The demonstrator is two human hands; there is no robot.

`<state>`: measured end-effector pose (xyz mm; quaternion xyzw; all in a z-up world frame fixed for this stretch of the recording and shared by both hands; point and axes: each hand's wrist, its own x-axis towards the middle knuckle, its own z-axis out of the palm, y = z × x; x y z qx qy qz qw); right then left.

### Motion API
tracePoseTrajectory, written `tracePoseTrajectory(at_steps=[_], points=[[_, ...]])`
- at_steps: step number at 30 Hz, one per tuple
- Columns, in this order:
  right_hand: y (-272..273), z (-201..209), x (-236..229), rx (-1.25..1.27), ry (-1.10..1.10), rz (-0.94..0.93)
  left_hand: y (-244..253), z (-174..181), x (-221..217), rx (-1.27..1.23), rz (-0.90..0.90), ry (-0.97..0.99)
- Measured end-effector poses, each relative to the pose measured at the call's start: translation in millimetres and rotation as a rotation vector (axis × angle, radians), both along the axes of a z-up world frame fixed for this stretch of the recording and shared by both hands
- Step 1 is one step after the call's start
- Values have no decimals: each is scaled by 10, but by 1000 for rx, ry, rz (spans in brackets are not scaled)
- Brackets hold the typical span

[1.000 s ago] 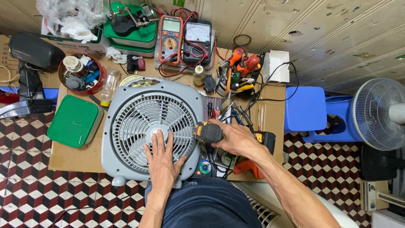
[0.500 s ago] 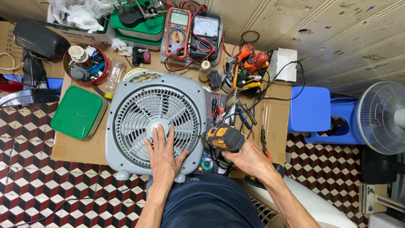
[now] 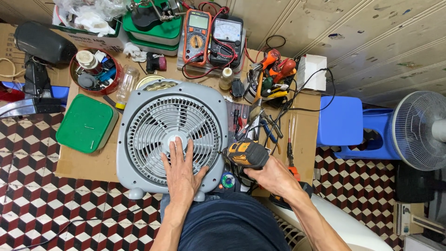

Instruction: Repairing a circular box fan by disassembling the front grill and internal components.

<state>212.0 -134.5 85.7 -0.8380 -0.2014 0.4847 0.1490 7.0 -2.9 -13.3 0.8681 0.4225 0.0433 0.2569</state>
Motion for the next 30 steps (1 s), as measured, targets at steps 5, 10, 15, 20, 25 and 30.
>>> tracePoseTrajectory(at_steps=[5, 10, 15, 20, 25, 30], points=[[6, -10, -49, -34, -52, 13, -20, 13, 13, 7, 1, -16], [248, 338, -156, -82, -110, 160, -67, -15, 5, 6, 1, -23], [96, -5, -178, 62, -178, 290, -119, -14, 41, 29, -3, 26], [92, -21, -142, 121, -194, 297, -137, -29, 34, 36, -4, 59], [135, 18, -126, 57, -187, 308, -149, -56, 38, 40, -8, 79], [89, -52, -104, 113, -250, 387, -139, -34, 55, 23, 3, 95]])
